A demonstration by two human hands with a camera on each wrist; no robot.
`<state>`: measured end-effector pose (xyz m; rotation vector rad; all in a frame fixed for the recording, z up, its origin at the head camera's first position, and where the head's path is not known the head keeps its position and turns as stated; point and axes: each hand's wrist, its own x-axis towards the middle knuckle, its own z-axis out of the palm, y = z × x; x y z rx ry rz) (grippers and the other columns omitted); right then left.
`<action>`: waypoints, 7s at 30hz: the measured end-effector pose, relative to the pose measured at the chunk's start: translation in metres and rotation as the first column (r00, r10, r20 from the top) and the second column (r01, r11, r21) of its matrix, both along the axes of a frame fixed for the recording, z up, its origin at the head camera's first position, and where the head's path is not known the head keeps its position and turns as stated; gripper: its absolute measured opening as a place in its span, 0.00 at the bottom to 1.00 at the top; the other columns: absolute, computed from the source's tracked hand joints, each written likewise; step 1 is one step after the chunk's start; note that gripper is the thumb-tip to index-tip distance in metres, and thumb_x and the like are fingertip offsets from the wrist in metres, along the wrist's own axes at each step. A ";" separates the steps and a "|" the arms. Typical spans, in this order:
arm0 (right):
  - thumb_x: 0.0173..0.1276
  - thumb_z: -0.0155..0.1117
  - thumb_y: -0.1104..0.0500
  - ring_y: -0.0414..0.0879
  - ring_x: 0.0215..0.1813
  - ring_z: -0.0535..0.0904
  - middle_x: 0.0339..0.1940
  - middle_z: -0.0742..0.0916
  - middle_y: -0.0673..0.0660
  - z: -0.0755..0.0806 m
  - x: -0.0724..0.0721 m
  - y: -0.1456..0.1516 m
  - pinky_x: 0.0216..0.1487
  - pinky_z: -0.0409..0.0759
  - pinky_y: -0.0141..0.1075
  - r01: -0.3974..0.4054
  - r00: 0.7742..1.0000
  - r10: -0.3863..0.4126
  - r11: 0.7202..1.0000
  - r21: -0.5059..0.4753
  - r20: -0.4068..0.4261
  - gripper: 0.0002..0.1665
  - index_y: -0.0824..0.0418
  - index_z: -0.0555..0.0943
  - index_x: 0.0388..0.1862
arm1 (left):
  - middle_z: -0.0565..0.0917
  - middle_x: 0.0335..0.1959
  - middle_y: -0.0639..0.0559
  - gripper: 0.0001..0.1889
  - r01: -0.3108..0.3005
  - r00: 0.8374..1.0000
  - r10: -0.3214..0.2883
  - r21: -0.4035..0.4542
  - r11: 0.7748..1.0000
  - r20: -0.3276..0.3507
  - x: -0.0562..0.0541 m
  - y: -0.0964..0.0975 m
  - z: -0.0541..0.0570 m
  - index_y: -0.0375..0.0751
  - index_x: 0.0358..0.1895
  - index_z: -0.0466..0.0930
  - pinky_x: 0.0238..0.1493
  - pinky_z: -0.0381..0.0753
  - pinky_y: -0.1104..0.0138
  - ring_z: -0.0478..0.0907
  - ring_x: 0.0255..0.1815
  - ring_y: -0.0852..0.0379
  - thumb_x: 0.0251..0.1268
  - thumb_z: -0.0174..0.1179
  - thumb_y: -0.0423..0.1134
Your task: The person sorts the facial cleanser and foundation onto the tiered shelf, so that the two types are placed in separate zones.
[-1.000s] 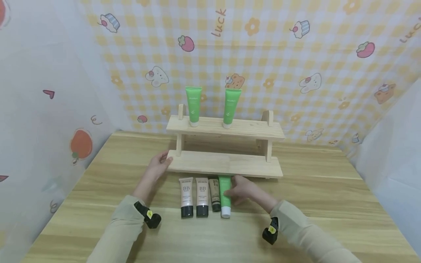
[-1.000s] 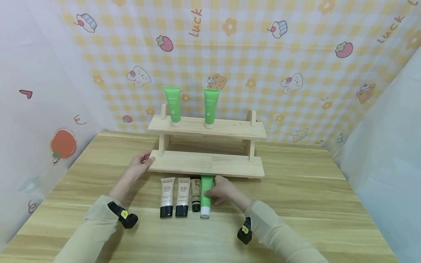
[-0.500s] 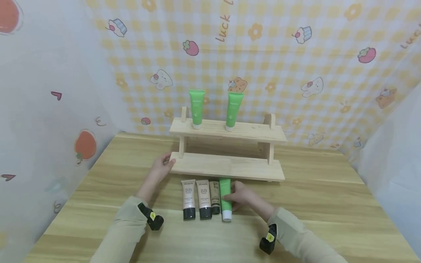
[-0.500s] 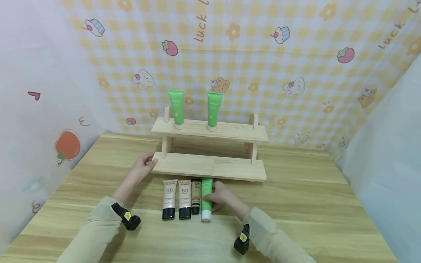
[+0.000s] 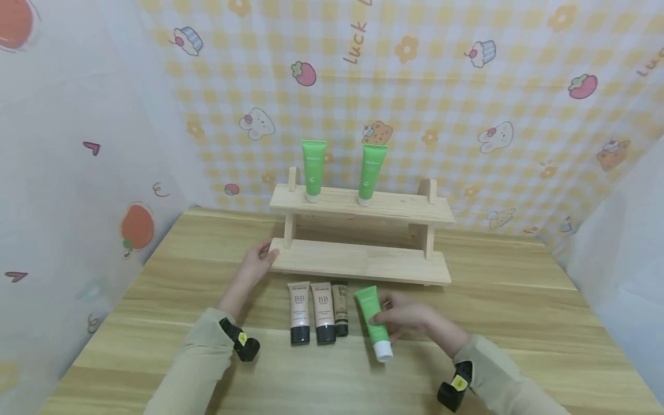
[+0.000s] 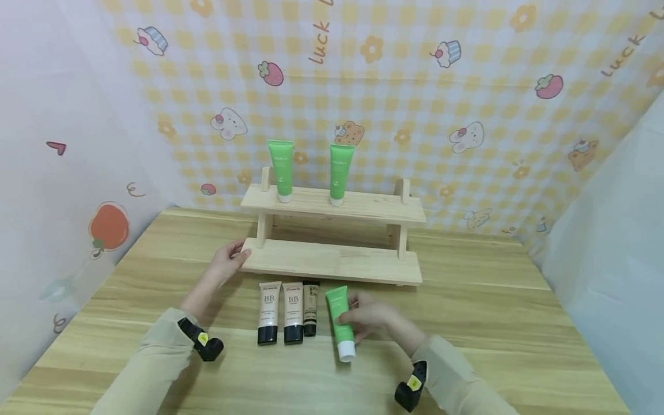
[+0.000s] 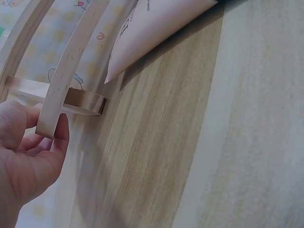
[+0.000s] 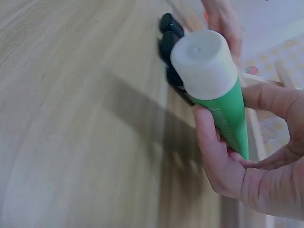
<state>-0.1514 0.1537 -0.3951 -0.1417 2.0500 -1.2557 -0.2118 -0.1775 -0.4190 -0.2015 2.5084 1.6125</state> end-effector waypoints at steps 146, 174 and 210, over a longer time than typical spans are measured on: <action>0.61 0.62 0.53 0.54 0.48 0.81 0.53 0.80 0.67 0.006 -0.045 -0.026 0.49 0.82 0.43 -0.031 0.975 0.009 0.995 -0.096 -0.222 0.31 0.68 0.70 0.59 | 0.56 0.70 0.35 0.31 -0.022 1.000 0.021 0.054 0.998 0.018 0.001 -0.002 -0.003 0.36 0.70 0.47 0.72 0.52 0.50 0.51 0.71 0.38 0.70 0.45 0.45; 0.55 0.66 0.61 0.45 0.24 0.82 0.30 0.85 0.62 -0.025 -0.023 -0.074 0.27 0.85 0.35 0.111 0.989 -0.104 0.991 0.073 -0.101 0.23 0.74 0.73 0.47 | 0.56 0.71 0.37 0.31 -0.003 0.999 0.000 0.066 0.998 0.034 0.000 -0.003 -0.002 0.39 0.71 0.46 0.72 0.53 0.50 0.51 0.71 0.38 0.71 0.44 0.45; 0.50 0.69 0.65 0.48 0.41 0.81 0.47 0.81 0.64 0.031 -0.037 -0.092 0.43 0.84 0.39 0.142 0.963 -0.167 0.981 -0.130 -0.213 0.31 0.69 0.72 0.55 | 0.53 0.71 0.36 0.31 0.033 0.999 -0.034 0.093 0.995 0.008 0.002 -0.004 -0.002 0.39 0.71 0.46 0.72 0.53 0.49 0.50 0.72 0.38 0.71 0.44 0.45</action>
